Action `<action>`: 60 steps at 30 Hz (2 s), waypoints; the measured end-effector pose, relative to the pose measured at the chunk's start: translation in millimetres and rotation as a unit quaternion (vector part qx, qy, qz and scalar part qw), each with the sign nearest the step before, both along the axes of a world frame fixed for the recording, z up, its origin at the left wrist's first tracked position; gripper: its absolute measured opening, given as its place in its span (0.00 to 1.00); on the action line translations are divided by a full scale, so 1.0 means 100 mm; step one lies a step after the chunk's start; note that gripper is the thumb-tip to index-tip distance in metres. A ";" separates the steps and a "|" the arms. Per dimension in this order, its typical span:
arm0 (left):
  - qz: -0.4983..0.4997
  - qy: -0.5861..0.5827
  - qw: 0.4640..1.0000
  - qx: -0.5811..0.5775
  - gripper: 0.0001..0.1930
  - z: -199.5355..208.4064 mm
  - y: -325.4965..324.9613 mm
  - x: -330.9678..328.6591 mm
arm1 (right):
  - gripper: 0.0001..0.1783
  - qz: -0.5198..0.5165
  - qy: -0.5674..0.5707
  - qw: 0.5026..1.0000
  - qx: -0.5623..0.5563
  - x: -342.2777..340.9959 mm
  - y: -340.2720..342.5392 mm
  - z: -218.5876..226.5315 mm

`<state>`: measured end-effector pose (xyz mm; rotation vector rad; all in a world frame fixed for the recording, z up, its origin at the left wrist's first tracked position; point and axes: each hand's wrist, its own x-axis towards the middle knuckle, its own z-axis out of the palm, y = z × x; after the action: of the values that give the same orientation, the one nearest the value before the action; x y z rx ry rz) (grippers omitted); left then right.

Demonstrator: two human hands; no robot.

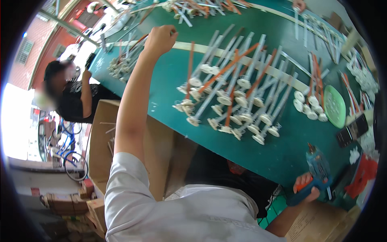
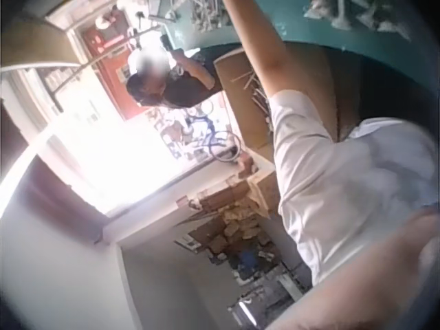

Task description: The recorder is using a hot glue gun to attach small plastic base components to white plastic stems on an assembly line.

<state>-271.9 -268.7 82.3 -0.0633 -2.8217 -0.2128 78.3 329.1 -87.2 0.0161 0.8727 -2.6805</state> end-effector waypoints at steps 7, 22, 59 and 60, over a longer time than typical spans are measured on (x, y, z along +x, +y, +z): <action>0.208 -0.190 0.946 -0.160 0.17 -0.79 -2.08 0.36 | 0.25 -0.023 -0.032 0.997 0.073 -0.13 -0.09 0.11; 0.161 0.086 0.980 0.078 0.09 -0.06 -1.53 0.83 | 0.26 -0.040 0.020 0.990 0.131 -0.19 -0.19 0.10; -0.172 0.059 0.922 0.341 0.11 -0.85 2.14 2.97 | 0.07 -0.118 0.277 0.843 0.445 0.46 -1.93 0.21; -0.172 0.059 0.922 0.342 0.11 -0.86 2.14 2.97 | 0.07 -0.111 0.288 0.834 0.457 0.46 -1.92 0.21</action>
<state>25.0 -54.3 -3.4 -0.3962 -2.4366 -1.2065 124.6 136.9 -66.4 -0.5189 2.3846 -2.1667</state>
